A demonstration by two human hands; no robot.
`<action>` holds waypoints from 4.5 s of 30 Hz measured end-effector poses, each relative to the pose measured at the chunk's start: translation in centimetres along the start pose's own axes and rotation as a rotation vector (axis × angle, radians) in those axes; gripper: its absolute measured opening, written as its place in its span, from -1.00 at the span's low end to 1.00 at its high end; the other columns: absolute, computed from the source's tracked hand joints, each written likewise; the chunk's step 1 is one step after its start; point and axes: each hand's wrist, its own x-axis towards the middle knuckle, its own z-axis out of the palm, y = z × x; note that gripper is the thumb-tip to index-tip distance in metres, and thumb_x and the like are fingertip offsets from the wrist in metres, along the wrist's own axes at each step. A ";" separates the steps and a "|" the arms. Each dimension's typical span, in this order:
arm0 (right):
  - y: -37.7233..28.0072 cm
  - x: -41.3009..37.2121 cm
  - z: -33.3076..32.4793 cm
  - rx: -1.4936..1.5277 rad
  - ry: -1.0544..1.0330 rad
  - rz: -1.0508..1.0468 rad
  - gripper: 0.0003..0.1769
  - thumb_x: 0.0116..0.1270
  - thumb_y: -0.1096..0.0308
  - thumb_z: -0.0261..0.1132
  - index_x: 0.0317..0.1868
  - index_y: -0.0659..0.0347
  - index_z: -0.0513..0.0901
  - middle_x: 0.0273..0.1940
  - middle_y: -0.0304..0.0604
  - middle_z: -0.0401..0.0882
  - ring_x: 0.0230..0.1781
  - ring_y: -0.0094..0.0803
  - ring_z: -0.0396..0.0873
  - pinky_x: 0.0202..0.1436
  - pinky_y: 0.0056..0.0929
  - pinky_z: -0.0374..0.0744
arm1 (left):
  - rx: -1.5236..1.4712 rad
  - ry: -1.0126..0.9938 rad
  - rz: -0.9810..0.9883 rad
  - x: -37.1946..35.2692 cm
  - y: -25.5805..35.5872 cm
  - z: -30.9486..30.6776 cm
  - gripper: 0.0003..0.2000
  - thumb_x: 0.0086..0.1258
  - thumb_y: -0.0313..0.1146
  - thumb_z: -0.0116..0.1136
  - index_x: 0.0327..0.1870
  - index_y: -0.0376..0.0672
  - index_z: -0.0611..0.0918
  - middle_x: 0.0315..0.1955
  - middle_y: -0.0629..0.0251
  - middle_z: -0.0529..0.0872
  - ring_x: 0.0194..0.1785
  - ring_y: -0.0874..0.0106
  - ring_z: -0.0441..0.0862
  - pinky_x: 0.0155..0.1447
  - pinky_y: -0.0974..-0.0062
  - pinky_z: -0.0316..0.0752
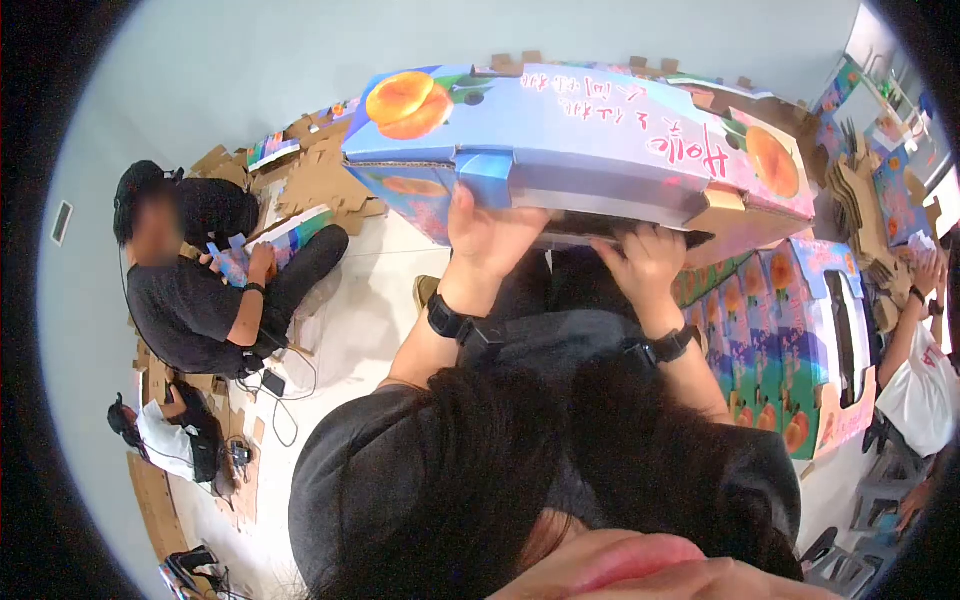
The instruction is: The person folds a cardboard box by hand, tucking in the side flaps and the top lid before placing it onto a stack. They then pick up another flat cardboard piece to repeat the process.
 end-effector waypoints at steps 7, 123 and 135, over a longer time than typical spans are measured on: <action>0.4 -1.3 0.2 -0.002 -0.024 0.084 -0.61 -0.05 -0.09 0.57 -0.53 0.00 0.67 -0.44 -0.36 0.53 -0.34 -0.33 0.53 -0.18 -0.29 0.38 | 0.061 -0.027 -0.071 -0.1 -0.1 0.3 -0.21 0.19 0.18 0.39 0.43 0.07 0.42 0.37 0.33 0.47 0.45 0.22 0.33 0.49 0.03 0.18; 1.5 6.4 -1.9 2.138 -0.503 0.934 0.12 0.47 -0.49 -0.33 0.42 0.54 0.28 0.35 0.39 0.38 0.39 0.09 0.41 0.42 -0.06 0.43 | 1.128 0.324 0.055 -9.1 13.4 -15.7 0.25 -0.03 -0.37 0.58 0.63 -0.02 -0.15 0.57 -0.02 0.07 0.65 0.04 -0.09 0.60 -0.08 -0.15; 1.7 6.6 -4.1 1.273 -0.671 0.738 -0.07 0.62 -0.25 -0.42 0.18 0.41 0.65 0.23 0.09 0.61 0.30 -0.14 0.50 0.38 -0.21 0.42 | 1.146 0.474 -0.176 -6.8 6.2 -16.9 -0.21 0.14 -0.44 0.55 0.40 -0.29 0.34 0.23 0.15 0.54 0.32 0.30 0.46 0.44 0.31 0.31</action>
